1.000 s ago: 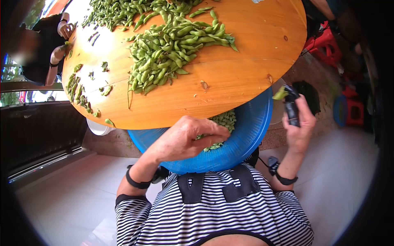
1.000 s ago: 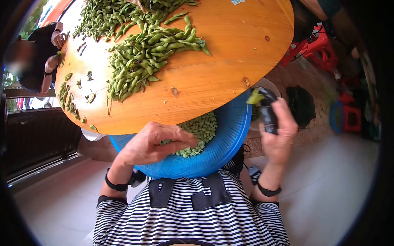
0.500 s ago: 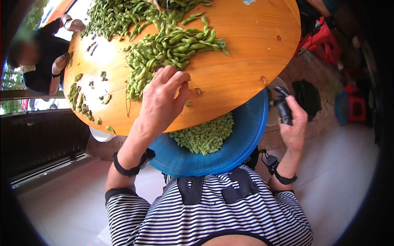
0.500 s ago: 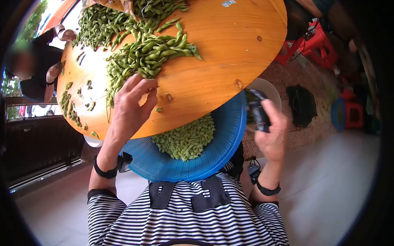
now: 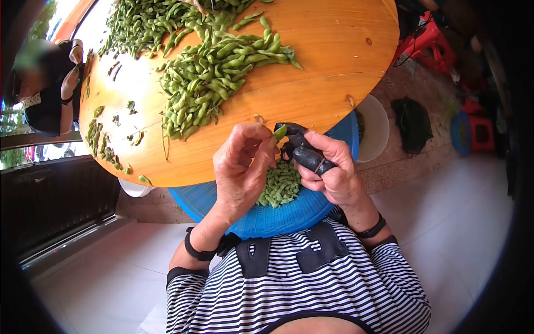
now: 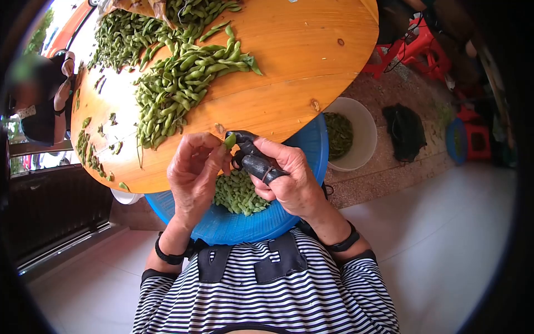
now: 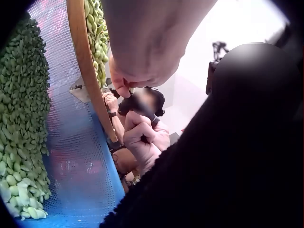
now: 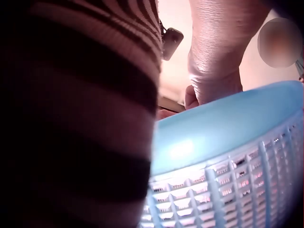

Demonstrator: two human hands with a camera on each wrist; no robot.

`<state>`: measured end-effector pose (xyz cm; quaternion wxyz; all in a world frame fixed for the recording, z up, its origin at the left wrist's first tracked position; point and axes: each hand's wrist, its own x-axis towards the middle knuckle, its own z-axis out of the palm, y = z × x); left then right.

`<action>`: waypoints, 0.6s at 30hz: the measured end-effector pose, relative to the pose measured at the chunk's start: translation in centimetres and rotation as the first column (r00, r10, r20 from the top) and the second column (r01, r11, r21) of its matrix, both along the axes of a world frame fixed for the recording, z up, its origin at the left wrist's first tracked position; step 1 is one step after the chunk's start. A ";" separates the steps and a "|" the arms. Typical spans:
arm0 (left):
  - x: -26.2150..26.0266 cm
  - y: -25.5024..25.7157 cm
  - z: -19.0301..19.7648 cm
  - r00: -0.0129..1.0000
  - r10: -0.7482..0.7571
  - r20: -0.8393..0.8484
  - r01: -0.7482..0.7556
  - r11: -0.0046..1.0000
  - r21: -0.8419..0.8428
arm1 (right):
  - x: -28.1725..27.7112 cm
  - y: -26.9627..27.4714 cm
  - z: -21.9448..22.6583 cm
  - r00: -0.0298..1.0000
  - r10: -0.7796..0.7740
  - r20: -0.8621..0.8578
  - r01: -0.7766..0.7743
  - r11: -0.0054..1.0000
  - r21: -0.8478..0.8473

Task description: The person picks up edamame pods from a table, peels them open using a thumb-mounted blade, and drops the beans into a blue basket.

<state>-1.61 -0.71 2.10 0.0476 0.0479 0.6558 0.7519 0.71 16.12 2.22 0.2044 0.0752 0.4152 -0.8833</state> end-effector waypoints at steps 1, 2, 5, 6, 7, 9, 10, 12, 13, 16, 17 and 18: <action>0.0 -0.1 -0.2 1.000 0.000 0.001 0.000 1.000 0.001 | 0.0 0.0 0.0 1.000 0.000 0.001 0.000 1.000 0.001; 0.0 -0.3 -0.6 0.994 -0.027 -0.104 0.015 0.993 -0.119 | 0.1 0.0 -0.1 1.000 0.002 -0.006 -0.001 0.999 0.033; -0.2 -0.6 -0.9 0.958 -0.092 -0.271 0.004 0.951 -0.309 | 0.1 0.1 -0.4 0.999 0.003 -0.039 0.001 0.996 0.091; -0.1 -0.6 -0.9 0.935 -0.120 -0.334 -0.015 0.927 -0.376 | 0.1 0.1 -0.7 0.998 0.005 -0.065 0.003 0.993 0.118; 0.0 -0.7 -0.8 0.935 -0.120 -0.332 -0.015 0.927 -0.376 | 0.0 0.3 -1.0 0.998 0.005 -0.063 0.003 0.993 0.118; 0.3 -0.8 -0.2 0.995 -0.098 -0.014 0.097 0.992 -0.084 | -0.2 0.8 -1.7 0.983 0.088 -0.162 -0.066 0.989 0.133; 0.2 -0.9 -0.2 0.995 -0.099 -0.012 0.098 0.992 -0.084 | -0.2 0.9 -1.9 0.983 0.087 -0.161 -0.065 0.989 0.134; 0.1 -1.1 -0.1 0.970 -0.166 0.175 0.133 0.973 0.189 | -0.2 0.9 -2.2 0.996 0.084 -0.021 -0.084 0.996 -0.021; -0.1 -1.1 0.0 0.955 -0.190 0.226 0.126 0.954 0.271 | -0.1 0.9 -2.3 0.996 0.082 -0.020 -0.083 0.996 -0.022; -0.8 -1.4 -0.2 0.847 -0.350 0.400 0.093 0.838 0.537 | 0.3 0.9 -2.5 0.996 0.040 0.074 -0.022 0.975 -0.219; -0.8 -1.3 -0.2 0.845 -0.353 0.401 0.095 0.838 0.538 | 0.2 0.9 -2.5 0.996 0.048 0.077 -0.030 0.976 -0.218; -0.8 -1.3 -0.2 0.825 -0.374 0.423 0.080 0.820 0.567 | 0.3 1.0 -2.4 0.995 0.057 0.080 -0.038 0.976 -0.215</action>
